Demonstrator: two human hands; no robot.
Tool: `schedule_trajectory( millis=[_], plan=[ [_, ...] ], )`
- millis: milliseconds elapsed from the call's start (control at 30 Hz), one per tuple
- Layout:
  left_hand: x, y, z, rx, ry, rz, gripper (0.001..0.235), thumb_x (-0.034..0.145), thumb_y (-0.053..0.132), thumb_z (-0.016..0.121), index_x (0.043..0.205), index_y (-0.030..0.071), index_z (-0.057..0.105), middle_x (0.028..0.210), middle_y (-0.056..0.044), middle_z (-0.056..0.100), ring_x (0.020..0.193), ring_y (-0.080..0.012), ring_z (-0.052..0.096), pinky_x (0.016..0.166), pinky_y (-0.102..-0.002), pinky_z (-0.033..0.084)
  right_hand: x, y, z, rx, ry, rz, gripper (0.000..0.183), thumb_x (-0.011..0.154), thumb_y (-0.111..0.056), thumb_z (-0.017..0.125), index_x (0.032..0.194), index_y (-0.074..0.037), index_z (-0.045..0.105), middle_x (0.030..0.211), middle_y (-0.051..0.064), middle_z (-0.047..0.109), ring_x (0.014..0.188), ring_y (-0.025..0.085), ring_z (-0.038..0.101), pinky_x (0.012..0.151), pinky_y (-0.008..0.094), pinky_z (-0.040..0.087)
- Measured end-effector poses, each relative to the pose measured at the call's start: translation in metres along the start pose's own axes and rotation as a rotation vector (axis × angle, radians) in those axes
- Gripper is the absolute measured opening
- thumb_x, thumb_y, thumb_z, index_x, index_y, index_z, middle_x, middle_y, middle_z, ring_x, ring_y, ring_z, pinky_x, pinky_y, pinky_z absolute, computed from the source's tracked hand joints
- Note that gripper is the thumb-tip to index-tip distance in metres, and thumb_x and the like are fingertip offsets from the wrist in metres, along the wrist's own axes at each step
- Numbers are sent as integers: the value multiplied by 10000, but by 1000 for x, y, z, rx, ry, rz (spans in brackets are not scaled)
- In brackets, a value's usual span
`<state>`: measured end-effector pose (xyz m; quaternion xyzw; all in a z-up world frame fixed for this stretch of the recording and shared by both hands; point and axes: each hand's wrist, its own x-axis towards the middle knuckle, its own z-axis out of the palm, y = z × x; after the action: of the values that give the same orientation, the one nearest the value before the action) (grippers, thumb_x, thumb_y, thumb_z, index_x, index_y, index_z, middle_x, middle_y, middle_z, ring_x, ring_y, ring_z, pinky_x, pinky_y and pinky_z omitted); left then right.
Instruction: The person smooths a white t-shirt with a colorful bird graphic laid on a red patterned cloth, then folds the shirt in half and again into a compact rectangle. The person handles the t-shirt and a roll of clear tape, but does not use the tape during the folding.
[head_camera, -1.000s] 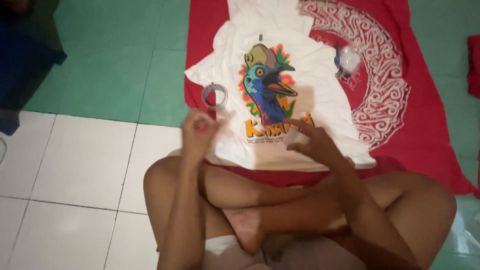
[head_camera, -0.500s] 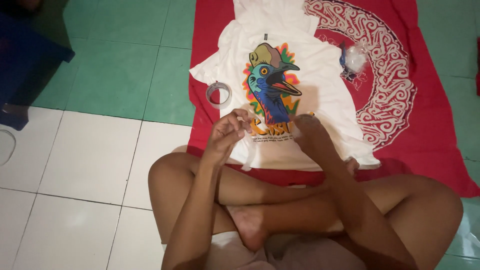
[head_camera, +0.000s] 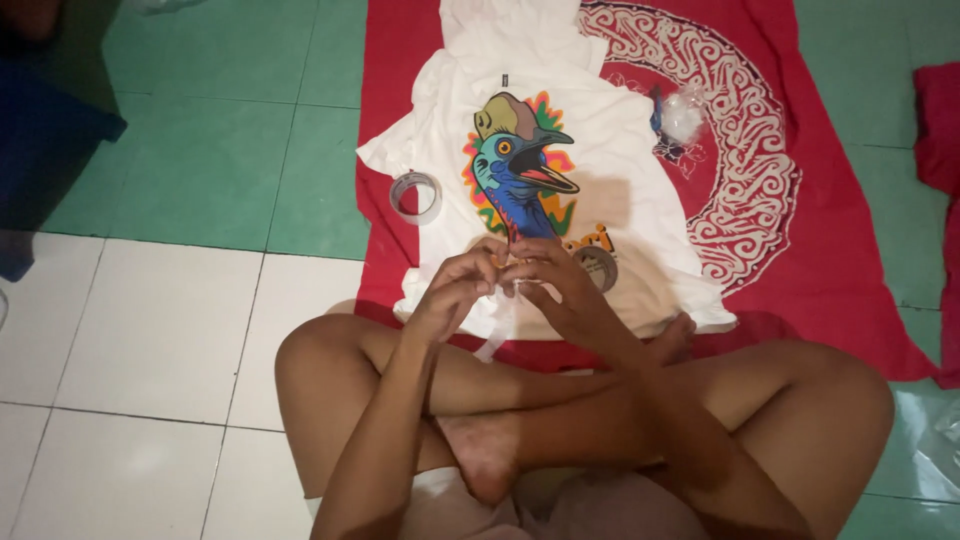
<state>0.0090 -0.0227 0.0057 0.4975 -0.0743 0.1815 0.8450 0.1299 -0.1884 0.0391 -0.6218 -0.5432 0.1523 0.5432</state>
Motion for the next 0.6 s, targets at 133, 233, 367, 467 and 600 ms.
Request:
schedule_trajectory(
  millis=[133, 233, 367, 467, 600],
  plan=[
    [0, 6, 4, 120, -43, -40, 161, 865, 174, 624, 813, 23, 613, 1140, -169, 481, 1080, -276, 497, 975, -420, 401, 4, -6, -12, 3, -63, 57, 140, 1013, -159, 659, 1107, -78, 721, 1293, 154, 566, 1185, 359, 637, 968, 474, 534],
    [0, 13, 5, 187, -87, -98, 219, 906, 243, 642, 814, 46, 633, 1082, -138, 496, 1044, -254, 504, 966, -436, 412, 3, 0, -20, 49, -117, 91, 120, 969, -193, 737, 1023, -88, 715, 1244, 121, 585, 1111, 310, 658, 938, 427, 554],
    [4, 26, 3, 367, -85, -96, 145, 914, 140, 677, 866, 11, 722, 1011, -136, 580, 1006, -247, 564, 960, -420, 437, 12, -13, -36, 47, -154, 192, 102, 958, -170, 739, 993, -83, 698, 994, 126, 678, 948, 298, 727, 862, 453, 562],
    [4, 35, 7, 502, -38, -106, 95, 913, 50, 705, 948, 11, 784, 929, -148, 655, 943, -228, 625, 927, -407, 477, 15, -18, -46, 26, -140, 292, 99, 922, -86, 749, 1018, -68, 735, 844, 146, 754, 817, 268, 755, 798, 427, 582],
    [5, 47, 13, 698, 11, -165, 174, 888, -6, 740, 1033, 55, 814, 809, -173, 726, 802, -224, 683, 831, -406, 529, 8, -12, -54, -39, -76, 452, 283, 873, -19, 768, 1154, -27, 738, 907, 256, 776, 753, 349, 780, 801, 475, 612]
  ],
)
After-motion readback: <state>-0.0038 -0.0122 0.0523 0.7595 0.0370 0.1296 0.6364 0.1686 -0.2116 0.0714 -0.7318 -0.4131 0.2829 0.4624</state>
